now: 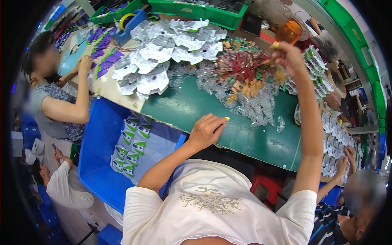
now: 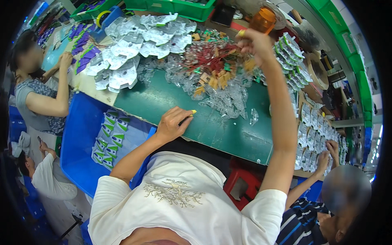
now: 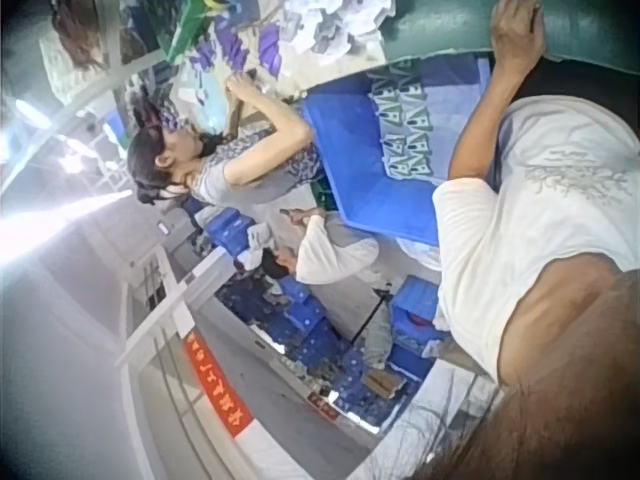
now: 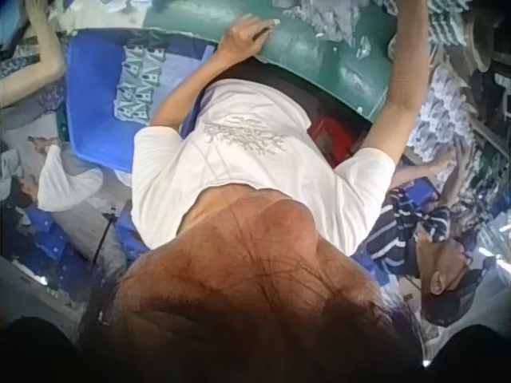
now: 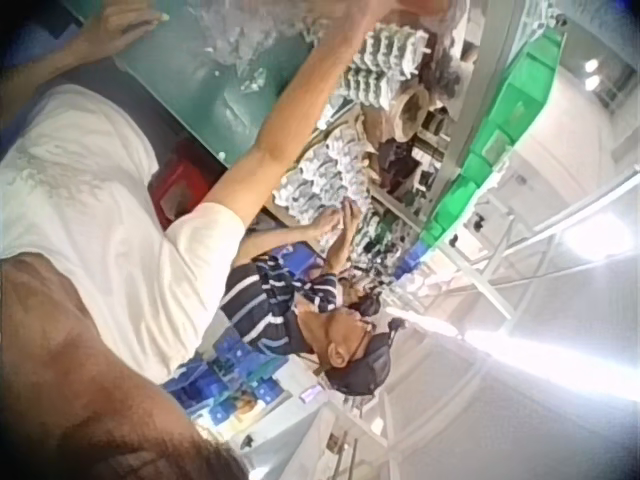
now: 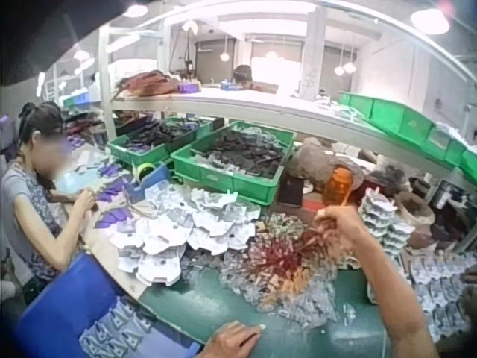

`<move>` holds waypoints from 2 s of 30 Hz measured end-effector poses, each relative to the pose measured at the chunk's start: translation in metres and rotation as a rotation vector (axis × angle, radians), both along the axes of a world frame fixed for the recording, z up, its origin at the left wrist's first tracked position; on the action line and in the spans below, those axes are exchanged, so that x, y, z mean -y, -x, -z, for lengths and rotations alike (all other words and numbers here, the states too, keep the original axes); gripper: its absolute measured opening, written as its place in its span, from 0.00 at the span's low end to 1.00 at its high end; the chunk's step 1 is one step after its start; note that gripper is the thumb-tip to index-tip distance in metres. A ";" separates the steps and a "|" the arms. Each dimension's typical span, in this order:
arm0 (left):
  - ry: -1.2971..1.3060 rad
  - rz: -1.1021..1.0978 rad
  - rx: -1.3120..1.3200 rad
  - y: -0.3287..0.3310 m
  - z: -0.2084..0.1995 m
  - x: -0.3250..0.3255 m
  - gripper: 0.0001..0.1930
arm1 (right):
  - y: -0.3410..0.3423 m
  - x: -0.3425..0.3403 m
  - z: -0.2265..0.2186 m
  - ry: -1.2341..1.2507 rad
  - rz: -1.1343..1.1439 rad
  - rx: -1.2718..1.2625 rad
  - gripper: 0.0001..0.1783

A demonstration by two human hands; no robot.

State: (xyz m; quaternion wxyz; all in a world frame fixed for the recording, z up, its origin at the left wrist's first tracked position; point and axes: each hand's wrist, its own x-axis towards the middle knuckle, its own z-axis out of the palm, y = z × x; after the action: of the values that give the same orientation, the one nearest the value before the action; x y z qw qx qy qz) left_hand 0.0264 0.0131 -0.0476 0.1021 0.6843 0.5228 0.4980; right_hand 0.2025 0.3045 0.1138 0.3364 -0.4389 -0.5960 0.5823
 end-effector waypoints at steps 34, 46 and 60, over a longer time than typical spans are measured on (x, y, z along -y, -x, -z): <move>-0.042 -0.033 -0.034 -0.005 0.003 0.004 0.08 | -0.027 0.033 -0.005 0.087 -0.249 -0.404 0.15; 0.174 0.040 0.288 0.000 -0.009 0.002 0.10 | -0.017 0.146 0.028 -0.200 -0.310 -0.037 0.10; 0.340 0.247 0.862 0.009 -0.076 0.001 0.13 | -0.022 0.228 0.050 -0.127 -0.312 0.165 0.07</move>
State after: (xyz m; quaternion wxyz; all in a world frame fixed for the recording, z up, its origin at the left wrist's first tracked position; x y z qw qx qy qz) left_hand 0.0171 0.0124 0.0287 0.4784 0.4460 0.4215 0.6281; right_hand 0.2244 0.0768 0.0636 0.2192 -0.3653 -0.7178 0.5507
